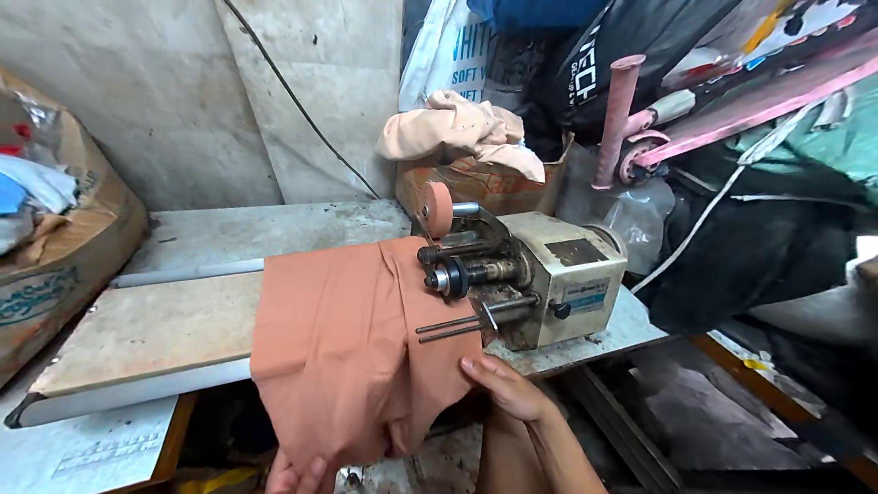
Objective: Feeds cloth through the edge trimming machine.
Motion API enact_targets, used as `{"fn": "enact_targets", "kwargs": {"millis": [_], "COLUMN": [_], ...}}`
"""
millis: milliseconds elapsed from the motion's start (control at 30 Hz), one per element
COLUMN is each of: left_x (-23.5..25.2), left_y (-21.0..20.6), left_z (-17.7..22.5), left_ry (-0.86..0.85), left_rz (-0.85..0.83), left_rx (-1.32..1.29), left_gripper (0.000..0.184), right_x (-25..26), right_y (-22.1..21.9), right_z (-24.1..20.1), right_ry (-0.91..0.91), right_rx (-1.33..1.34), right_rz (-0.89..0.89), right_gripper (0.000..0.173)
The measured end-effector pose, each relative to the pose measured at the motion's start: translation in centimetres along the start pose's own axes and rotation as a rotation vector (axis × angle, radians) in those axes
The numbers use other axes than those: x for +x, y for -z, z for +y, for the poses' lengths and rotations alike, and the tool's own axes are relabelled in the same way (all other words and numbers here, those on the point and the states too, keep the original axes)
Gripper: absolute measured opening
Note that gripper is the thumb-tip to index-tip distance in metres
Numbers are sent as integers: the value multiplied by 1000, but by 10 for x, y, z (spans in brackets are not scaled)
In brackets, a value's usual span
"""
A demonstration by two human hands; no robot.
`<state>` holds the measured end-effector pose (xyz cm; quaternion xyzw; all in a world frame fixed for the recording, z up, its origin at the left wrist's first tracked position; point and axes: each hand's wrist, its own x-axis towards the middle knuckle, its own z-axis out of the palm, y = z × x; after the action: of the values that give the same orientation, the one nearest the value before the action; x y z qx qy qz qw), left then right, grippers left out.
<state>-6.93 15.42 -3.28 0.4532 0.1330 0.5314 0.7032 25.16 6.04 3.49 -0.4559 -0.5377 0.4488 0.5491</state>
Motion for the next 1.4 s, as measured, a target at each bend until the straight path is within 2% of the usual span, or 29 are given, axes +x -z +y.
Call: {"fn": "enact_targets", "kwargs": {"millis": [67, 133, 200, 300, 367, 433, 467, 500, 567, 667, 700, 767, 800, 867, 933, 967, 1067, 1133, 1233, 1333, 1400], "left_x": [0, -5, -9, -1, 1, -4, -7, -9, -9, 2, 4, 4, 3, -1, 0, 4, 9, 6, 6, 3, 2], "left_y": [-7, -12, -5, 5, -1, -12, -14, -13, -5, 3, 1, -6, -11, -13, -8, -6, -13, -19, -19, -23, -25], "left_z": [0, -3, -6, -4, -5, -9, -13, -15, -15, -8, -8, -11, -13, -13, -11, -11, -11, -12, -12, -15, -15], "left_ry": [61, 135, 127, 12, 16, 119, 159, 166, 110, -23, -17, 70, 116, 125, 59, 29, 62, 75, 5, 13, 12], "left_rz": [39, 33, 19, -47, -14, 34, 33, 28, 24, -4, 15, 14, -5, -12, -21, -26, -33, -49, -32, -59, -29], "left_rx": [204, 353, 228, -70, 59, 347, 407, 366, 117, -87, -11, 318, 437, 355, 100, 51, 268, 396, 338, 496, 416], "left_gripper": [46, 42, 34, 38, 43, 45, 40, 35, 28, 37, 41, 50, 48, 35, 32, 31, 40, 36, 29, 37, 33], "right_x": [0, 1, 1, 0, 1, 2, 2, 2, 2, 1, 2, 3, 3, 3, 1, 0, 2, 2, 2, 2, 3], "right_y": [0, -1, -1, 0, 0, -1, -1, -1, 0, 1, 0, -1, -2, -2, -1, -2, -2, -1, -2, -3, -3], "right_z": [0, 0, 1, 1, 0, -1, 0, 0, 2, 2, 2, 1, 0, 0, -1, -2, -3, -1, 0, -1, -2], "right_ry": [-1, 10, 21, -5, -12, -10, -8, -4, 1, -6, -15, -40, -47, -35, -37, -48, -40, -31, -18, -23, -30], "right_rx": [4, 7, 8, -2, -8, 6, 13, 18, 14, 11, 10, 10, 15, 18, 6, -4, -31, -6, 20, 0, -10], "right_rz": [5, 7, 7, 20, 25, 25, 25, 24, 17, 14, 19, 36, 38, 31, 25, 33, 26, 22, 23, 35, 29], "right_gripper": [34, 34, 34, 35, 34, 34, 34, 34, 34, 35, 35, 35, 35, 34, 35, 35, 35, 35, 34, 34, 35]}}
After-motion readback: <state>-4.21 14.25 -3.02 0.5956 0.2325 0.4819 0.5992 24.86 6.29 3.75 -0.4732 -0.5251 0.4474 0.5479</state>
